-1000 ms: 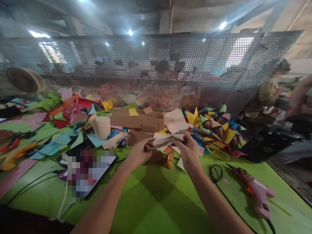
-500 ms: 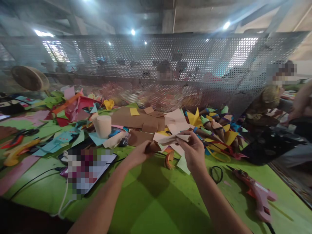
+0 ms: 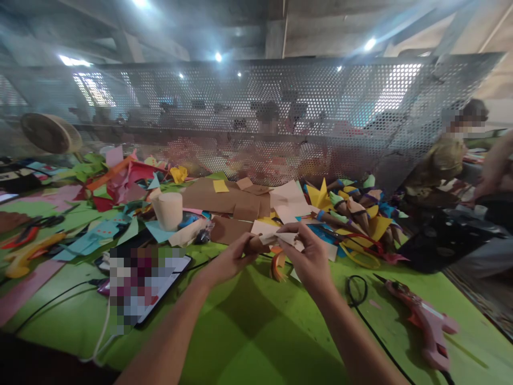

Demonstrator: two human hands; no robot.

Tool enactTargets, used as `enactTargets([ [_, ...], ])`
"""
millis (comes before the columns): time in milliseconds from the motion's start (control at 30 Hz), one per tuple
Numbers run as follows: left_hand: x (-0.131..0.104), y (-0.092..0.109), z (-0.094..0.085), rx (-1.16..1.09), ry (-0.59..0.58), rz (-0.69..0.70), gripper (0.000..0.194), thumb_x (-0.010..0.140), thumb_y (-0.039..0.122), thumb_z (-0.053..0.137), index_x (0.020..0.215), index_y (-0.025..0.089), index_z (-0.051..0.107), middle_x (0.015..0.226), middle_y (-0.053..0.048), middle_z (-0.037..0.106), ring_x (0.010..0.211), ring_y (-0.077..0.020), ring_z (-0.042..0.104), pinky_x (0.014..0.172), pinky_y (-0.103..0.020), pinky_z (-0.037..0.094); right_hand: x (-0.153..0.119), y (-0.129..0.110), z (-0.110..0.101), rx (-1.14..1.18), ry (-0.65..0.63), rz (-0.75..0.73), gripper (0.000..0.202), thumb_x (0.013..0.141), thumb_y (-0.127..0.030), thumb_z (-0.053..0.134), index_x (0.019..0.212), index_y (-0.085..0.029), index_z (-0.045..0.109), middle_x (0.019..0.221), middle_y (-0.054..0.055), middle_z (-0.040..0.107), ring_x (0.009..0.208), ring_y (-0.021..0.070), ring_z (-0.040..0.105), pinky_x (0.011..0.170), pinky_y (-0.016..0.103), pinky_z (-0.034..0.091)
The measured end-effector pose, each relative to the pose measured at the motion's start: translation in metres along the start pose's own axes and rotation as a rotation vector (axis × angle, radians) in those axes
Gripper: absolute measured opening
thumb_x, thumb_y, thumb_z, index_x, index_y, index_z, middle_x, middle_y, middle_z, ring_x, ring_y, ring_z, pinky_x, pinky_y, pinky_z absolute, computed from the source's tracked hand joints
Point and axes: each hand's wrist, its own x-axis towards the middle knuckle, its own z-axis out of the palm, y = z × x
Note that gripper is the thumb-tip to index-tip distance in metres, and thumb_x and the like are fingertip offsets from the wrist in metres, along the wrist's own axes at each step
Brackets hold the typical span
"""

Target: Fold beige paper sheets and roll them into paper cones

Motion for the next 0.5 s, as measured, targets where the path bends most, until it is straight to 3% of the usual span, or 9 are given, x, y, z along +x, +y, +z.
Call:
enactTargets([
  [233, 0.001, 0.011, 0.004, -0.086, -0.026, -0.093, 0.034, 0.081, 0.024, 0.065, 0.112, 0.019, 0.054, 0.11, -0.006, 0.062, 0.102, -0.0223, 0.056, 0.09, -0.031, 0.043, -0.003, 0.008, 0.017, -0.085, -0.132, 0.081, 0.011, 0.074, -0.024, 0.067, 0.085, -0.024, 0.07, 0.081, 0.002, 0.07, 0.072, 0.02, 0.059, 0.065, 0.031, 0.042],
  [367, 0.002, 0.011, 0.005, -0.098, -0.048, -0.125, 0.031, 0.081, 0.026, 0.065, 0.109, 0.019, 0.055, 0.107, -0.004, 0.063, 0.099, -0.0219, 0.057, 0.087, -0.03, 0.044, -0.002, 0.01, 0.017, -0.223, -0.159, -0.095, 0.014, 0.073, -0.018, 0.065, 0.082, -0.026, 0.073, 0.089, 0.005, 0.069, 0.086, 0.0235, 0.061, 0.077, 0.037, 0.046],
  [500, 0.001, 0.005, 0.007, -0.098, -0.066, -0.074, 0.024, 0.081, 0.025, 0.064, 0.103, 0.019, 0.056, 0.101, -0.004, 0.063, 0.096, -0.0214, 0.057, 0.085, -0.03, 0.045, -0.001, 0.002, 0.015, -0.366, -0.244, -0.251, 0.022, 0.072, -0.012, 0.059, 0.08, -0.027, 0.074, 0.112, 0.007, 0.067, 0.104, 0.0282, 0.057, 0.091, 0.047, 0.043],
])
